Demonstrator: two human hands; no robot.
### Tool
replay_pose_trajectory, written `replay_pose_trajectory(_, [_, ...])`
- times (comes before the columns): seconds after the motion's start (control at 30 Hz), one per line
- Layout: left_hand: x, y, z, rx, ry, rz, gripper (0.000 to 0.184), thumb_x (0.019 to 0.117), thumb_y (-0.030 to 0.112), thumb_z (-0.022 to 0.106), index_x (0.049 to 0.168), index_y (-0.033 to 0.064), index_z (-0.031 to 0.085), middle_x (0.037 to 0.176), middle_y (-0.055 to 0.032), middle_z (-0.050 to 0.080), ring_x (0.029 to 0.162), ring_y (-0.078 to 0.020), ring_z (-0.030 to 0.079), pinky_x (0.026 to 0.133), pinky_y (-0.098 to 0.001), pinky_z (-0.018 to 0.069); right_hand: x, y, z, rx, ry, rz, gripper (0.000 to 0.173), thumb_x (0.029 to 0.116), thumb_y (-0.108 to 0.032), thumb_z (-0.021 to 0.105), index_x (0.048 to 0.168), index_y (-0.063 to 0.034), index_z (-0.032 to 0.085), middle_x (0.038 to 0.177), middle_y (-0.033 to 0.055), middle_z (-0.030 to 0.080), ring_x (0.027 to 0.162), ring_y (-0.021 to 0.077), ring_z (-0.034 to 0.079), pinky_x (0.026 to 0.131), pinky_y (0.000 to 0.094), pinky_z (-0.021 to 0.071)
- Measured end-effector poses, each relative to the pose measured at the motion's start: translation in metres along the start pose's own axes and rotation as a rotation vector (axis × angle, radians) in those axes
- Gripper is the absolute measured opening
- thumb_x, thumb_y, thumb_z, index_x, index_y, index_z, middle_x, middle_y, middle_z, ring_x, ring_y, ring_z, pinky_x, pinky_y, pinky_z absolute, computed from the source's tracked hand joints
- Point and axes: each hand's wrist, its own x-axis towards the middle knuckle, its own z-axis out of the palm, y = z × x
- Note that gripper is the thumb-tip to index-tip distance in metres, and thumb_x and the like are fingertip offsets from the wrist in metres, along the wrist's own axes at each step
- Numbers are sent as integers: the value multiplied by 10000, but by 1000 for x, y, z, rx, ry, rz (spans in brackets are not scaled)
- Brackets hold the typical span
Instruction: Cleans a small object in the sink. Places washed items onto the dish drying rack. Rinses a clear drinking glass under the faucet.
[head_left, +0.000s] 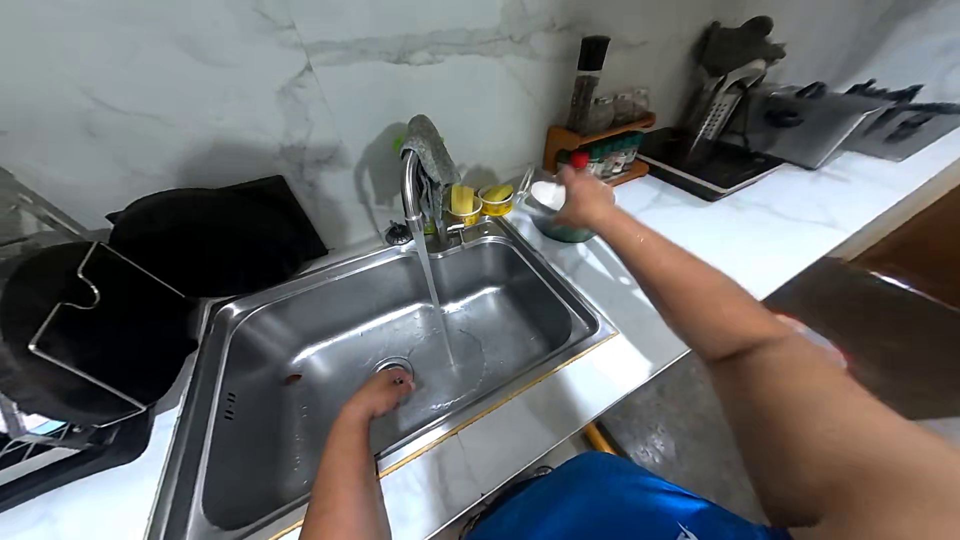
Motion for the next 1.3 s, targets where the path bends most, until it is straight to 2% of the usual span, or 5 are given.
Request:
replay_pose_trajectory(0.07, [0,0,0,5,-7,4,381,1082,282,545,1369,36,588,1262,-221,642,1042,-321,669,904,-507,542,-20,-3,53,326,-214,-30,860,710,-105,920,1442,-36,473,1161,290,653,1053,462,652,890,665,528])
replay_pose_trajectory(0.13, [0,0,1,14,-9,13,378,1084,284,539,1365,36,590,1253,-220,643,1026,-316,671,896,-502,544,-44,-11,110,602,-417,-59,784,745,-26,871,1418,-12,470,1077,224,662,940,349,677,851,541,576])
replay_pose_trajectory(0.3, [-3,1,2,25,6,0,371,1081,268,545,1367,36,589,1261,-224,638,1034,-323,668,910,-511,538,-87,-62,163,687,-685,-143,773,780,-33,836,1447,12,448,1219,208,627,1075,291,634,963,471,529])
replay_pose_trajectory(0.57, [-7,1,3,45,36,69,375,1068,275,558,1335,17,614,1233,-237,650,1033,-351,664,927,-554,526,-104,-98,181,901,-700,-113,770,795,8,824,1456,-10,429,1302,193,609,1117,251,642,961,423,548])
replay_pose_trajectory(1.3, [-3,8,0,115,1,86,394,1078,304,541,1348,24,603,1237,-227,646,1000,-326,663,908,-532,523,-104,-95,180,970,-652,-65,829,751,54,841,1462,-26,421,1335,185,603,1172,253,629,985,426,547])
